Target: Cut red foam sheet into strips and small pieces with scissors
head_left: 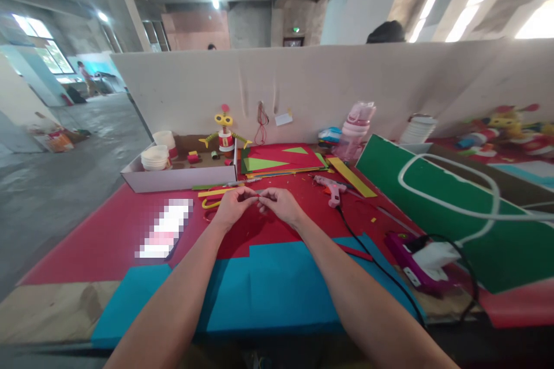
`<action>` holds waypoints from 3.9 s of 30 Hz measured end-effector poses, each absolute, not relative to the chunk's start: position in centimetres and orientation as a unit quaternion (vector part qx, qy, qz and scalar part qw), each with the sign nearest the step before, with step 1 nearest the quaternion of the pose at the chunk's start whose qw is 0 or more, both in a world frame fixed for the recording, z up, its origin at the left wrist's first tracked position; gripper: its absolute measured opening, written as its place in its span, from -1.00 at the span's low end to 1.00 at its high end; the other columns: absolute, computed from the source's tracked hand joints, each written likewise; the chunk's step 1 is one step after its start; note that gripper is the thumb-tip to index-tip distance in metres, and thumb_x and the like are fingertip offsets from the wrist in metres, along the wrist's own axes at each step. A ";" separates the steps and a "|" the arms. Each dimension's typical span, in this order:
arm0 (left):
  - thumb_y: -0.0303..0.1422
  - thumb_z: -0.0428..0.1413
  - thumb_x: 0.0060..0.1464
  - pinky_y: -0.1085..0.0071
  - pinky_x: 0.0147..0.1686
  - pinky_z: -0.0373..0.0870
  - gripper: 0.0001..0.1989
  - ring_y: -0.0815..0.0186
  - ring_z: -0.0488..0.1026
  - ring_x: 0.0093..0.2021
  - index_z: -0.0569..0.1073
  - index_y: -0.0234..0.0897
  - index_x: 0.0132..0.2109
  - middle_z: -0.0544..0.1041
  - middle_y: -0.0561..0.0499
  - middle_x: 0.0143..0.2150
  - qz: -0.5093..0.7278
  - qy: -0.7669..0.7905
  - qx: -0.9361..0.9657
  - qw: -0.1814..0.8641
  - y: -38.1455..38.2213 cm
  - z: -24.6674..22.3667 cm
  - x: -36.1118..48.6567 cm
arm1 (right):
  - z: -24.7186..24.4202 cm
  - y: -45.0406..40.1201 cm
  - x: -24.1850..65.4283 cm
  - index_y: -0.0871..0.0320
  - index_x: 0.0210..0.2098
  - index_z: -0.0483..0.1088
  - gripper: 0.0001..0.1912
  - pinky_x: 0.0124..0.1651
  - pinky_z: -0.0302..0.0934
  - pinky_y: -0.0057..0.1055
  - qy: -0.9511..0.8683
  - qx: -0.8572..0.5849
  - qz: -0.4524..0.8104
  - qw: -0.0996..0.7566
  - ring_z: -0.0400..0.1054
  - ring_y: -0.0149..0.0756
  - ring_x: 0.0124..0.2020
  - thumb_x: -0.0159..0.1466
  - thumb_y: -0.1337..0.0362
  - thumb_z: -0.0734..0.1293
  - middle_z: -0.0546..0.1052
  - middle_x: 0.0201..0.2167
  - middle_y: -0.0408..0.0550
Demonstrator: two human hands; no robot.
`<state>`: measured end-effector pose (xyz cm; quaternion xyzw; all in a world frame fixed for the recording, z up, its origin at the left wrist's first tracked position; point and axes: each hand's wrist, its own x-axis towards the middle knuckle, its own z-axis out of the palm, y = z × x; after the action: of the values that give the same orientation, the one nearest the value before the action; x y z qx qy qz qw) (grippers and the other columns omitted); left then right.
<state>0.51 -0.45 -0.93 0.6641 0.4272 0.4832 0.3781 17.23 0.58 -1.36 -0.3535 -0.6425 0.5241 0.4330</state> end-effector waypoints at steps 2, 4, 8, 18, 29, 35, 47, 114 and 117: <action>-0.27 0.22 -0.05 0.45 -0.37 0.29 -0.81 0.37 0.37 -0.43 0.50 -0.32 -0.34 0.48 0.04 -0.46 0.486 0.428 0.662 0.378 -0.4 -1.0 0.6 | -1.4 0.6 17.2 0.20 -0.43 0.36 -0.81 -0.42 0.32 -0.47 -0.635 -0.358 0.528 0.437 0.38 -0.45 -0.58 0.13 0.20 0.38 0.49 -0.57 -0.18; -0.27 0.21 -0.05 0.46 -0.39 0.28 -0.82 0.39 0.36 -0.44 0.50 -0.32 -0.35 0.48 0.05 -0.47 0.488 0.429 0.658 0.381 -0.3 -1.1 0.5 | -1.4 0.6 17.2 0.20 -0.44 0.34 -0.81 -0.44 0.32 -0.48 -0.629 -0.365 0.526 0.440 0.39 -0.45 -0.59 0.13 0.22 0.39 0.49 -0.58 -0.18; -0.25 0.21 -0.05 0.47 -0.41 0.28 -0.80 0.41 0.34 -0.47 0.50 -0.32 -0.36 0.47 0.05 -0.47 0.504 0.432 0.637 0.390 -0.2 -1.4 0.4 | -1.3 0.7 17.5 0.20 -0.44 0.35 -0.79 -0.45 0.32 -0.48 -0.636 -0.375 0.521 0.429 0.39 -0.45 -0.60 0.12 0.18 0.39 0.50 -0.57 -0.16; -0.21 0.27 -0.14 0.47 -0.42 0.28 -0.74 0.42 0.32 -0.49 0.52 -0.33 -0.37 0.46 0.05 -0.50 0.506 0.426 0.603 0.446 -0.3 -1.2 0.6 | -1.2 0.6 17.4 0.19 -0.44 0.37 -0.82 -0.44 0.32 -0.49 -0.656 -0.375 0.501 0.422 0.39 -0.45 -0.58 0.15 0.21 0.36 0.51 -0.56 -0.15; -0.20 0.30 -0.19 0.49 -0.48 0.22 -0.73 0.45 0.28 -0.54 0.51 -0.33 -0.42 0.42 0.09 -0.56 0.526 0.414 0.548 0.502 -0.1 -1.6 0.7 | -1.2 0.4 17.4 0.19 -0.45 0.37 -0.86 -0.46 0.27 -0.51 -0.672 -0.387 0.473 0.419 0.38 -0.45 -0.57 0.13 0.25 0.36 0.51 -0.55 -0.13; -0.22 0.32 -0.23 0.48 -0.48 0.21 -0.74 0.45 0.28 -0.55 0.50 -0.33 -0.46 0.42 0.10 -0.59 0.529 0.433 0.546 0.486 -0.1 -1.7 1.0 | -1.6 0.5 17.4 0.19 -0.43 0.40 -0.83 -0.57 0.19 -0.55 -0.680 -0.405 0.470 0.392 0.31 -0.47 -0.65 0.16 0.19 0.34 0.49 -0.59 -0.15; -0.26 0.38 -0.35 0.46 -0.41 0.39 -0.64 0.44 0.43 -0.52 0.41 -0.31 -0.42 0.51 0.07 -0.52 0.649 0.378 0.341 0.564 0.3 -1.2 0.0 | -1.1 -0.7 16.6 0.10 -0.40 0.47 -0.72 -0.09 0.24 -0.28 -0.722 -0.446 0.214 0.484 0.39 -0.16 -0.24 0.27 0.07 0.26 0.53 -0.37 0.01; -0.13 0.14 0.04 0.45 -0.47 0.22 -0.59 0.41 0.28 -0.58 0.38 -0.30 -0.64 0.35 0.05 -0.67 0.560 0.376 0.542 0.501 -0.9 -1.1 1.3 | -1.3 -0.8 14.9 0.17 -0.42 0.53 -0.67 -0.25 0.30 -0.37 -0.451 -0.341 0.520 0.640 0.39 -0.29 -0.44 0.00 0.02 0.44 0.55 -0.51 -0.10; -0.12 0.15 0.04 0.46 -0.44 0.23 -0.60 0.41 0.30 -0.55 0.41 -0.31 -0.61 0.38 0.05 -0.64 0.542 0.384 0.562 0.493 -1.2 -1.1 1.6 | -1.1 -1.1 14.8 0.16 -0.47 0.49 -0.71 -0.35 0.28 -0.39 -0.452 -0.337 0.534 0.631 0.35 -0.32 -0.51 0.02 0.03 0.42 0.48 -0.59 -0.15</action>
<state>1.57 -1.25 -1.06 0.5617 0.3842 0.5421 0.4930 14.79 -1.14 -1.14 -0.3366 -0.4515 0.5336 0.6309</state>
